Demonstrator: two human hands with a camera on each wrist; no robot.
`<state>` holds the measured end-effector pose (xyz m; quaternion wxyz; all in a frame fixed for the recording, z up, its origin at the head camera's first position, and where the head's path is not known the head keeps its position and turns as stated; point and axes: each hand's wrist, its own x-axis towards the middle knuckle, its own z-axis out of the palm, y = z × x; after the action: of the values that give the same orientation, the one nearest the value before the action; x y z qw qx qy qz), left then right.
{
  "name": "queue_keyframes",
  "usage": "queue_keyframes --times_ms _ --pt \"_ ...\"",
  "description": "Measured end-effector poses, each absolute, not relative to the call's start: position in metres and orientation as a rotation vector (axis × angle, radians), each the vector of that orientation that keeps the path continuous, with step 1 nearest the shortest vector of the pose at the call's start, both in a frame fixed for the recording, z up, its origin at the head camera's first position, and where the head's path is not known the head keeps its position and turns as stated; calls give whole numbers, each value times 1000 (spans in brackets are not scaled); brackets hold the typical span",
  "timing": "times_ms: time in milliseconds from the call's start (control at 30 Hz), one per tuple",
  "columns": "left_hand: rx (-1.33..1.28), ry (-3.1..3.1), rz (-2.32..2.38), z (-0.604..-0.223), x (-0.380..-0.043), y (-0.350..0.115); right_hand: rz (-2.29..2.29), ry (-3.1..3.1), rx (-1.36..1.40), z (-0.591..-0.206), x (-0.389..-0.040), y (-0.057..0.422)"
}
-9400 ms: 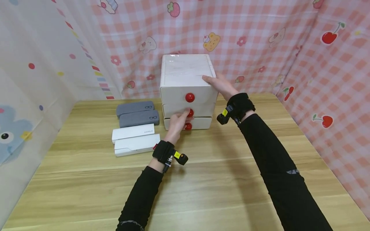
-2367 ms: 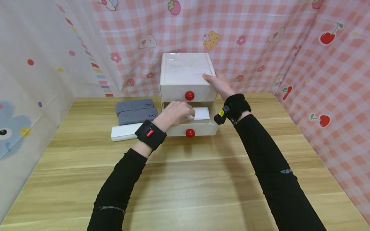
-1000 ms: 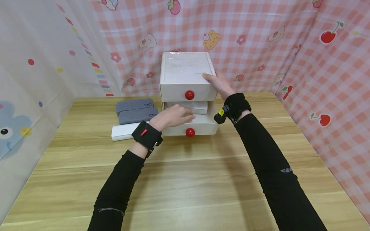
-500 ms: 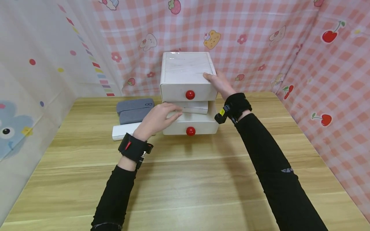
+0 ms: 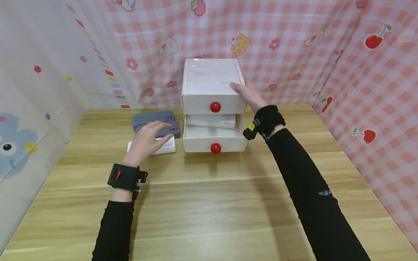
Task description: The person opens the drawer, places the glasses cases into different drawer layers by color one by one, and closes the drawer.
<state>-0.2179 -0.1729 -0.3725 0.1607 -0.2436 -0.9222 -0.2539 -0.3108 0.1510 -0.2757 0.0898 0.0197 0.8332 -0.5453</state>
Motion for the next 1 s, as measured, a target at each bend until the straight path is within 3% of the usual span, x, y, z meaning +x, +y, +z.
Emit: queue_keyframes --times_ms 400,1000 --pt "-636 -2941 -444 -402 -222 -212 -1624 2468 74 -275 -311 151" --pt "-587 -3021 -300 -413 -230 -217 -1615 2466 84 -276 -312 151"
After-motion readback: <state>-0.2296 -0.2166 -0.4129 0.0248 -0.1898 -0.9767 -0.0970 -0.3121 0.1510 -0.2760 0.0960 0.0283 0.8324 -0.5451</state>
